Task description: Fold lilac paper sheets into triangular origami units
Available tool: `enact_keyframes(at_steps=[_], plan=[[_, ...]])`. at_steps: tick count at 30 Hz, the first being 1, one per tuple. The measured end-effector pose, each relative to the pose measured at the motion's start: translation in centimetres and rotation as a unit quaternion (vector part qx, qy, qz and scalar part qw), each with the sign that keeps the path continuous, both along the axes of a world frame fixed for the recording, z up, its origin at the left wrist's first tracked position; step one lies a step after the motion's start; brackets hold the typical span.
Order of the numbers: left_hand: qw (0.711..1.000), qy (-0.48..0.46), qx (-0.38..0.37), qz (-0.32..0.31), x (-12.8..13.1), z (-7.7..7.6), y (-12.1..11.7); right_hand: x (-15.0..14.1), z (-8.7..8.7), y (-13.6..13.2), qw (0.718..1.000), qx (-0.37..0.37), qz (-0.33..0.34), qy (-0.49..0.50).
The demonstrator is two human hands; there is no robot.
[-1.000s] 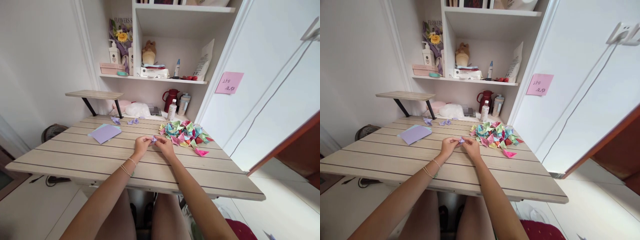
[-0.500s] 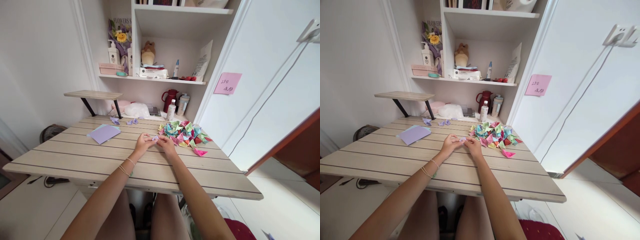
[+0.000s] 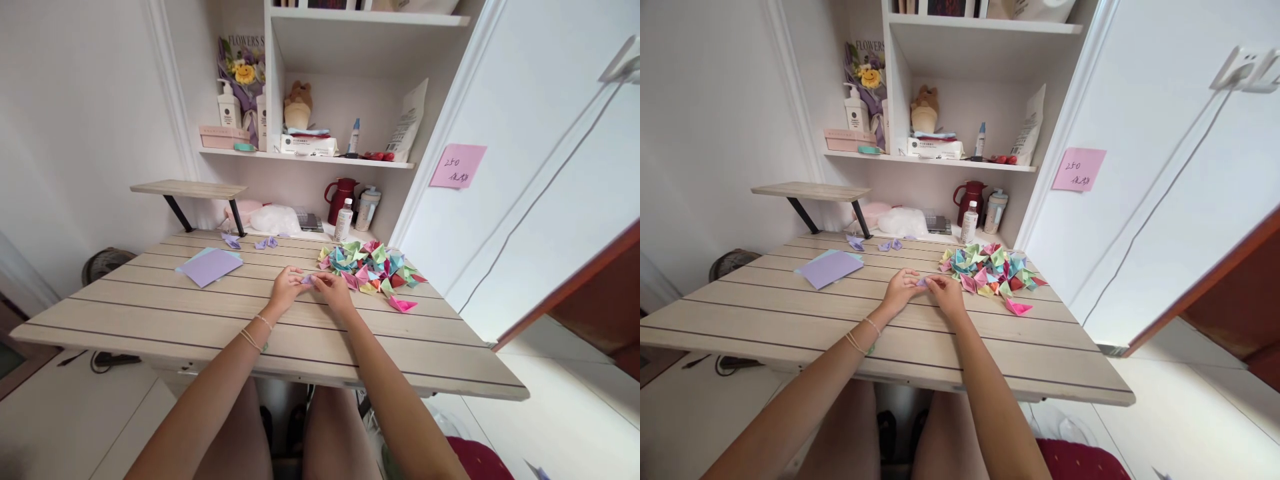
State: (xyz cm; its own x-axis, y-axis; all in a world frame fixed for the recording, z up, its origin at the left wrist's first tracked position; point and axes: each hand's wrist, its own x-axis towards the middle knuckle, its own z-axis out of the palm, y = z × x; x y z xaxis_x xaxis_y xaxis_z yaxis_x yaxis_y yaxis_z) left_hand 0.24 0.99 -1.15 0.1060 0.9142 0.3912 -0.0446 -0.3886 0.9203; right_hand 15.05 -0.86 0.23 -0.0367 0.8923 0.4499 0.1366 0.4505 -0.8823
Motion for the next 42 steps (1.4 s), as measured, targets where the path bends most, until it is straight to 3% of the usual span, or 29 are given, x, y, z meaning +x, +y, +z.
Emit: enact_keyframes(at_steps=[9, 24, 35, 42], plan=[[0.997, 0.044, 0.062, -0.007, 0.2, 0.8, -0.7, -0.1, 0.3, -0.3, 0.996, 0.052, -0.044, -0.052], [0.977, 0.124, 0.169, 0.048, 0.2, 0.8, -1.2, -0.1, 0.1, -0.5, 0.983, 0.11, -0.083, -0.125], [0.926, 0.237, 0.282, 0.08, -0.5, 1.4, -1.3, 0.7, 0.5, -0.5, 0.96, 0.151, -0.103, -0.21], [0.903, 0.276, 0.314, 0.101, -0.5, 1.4, -1.3, 0.5, 0.4, -0.4, 0.955, 0.147, -0.109, -0.234]])
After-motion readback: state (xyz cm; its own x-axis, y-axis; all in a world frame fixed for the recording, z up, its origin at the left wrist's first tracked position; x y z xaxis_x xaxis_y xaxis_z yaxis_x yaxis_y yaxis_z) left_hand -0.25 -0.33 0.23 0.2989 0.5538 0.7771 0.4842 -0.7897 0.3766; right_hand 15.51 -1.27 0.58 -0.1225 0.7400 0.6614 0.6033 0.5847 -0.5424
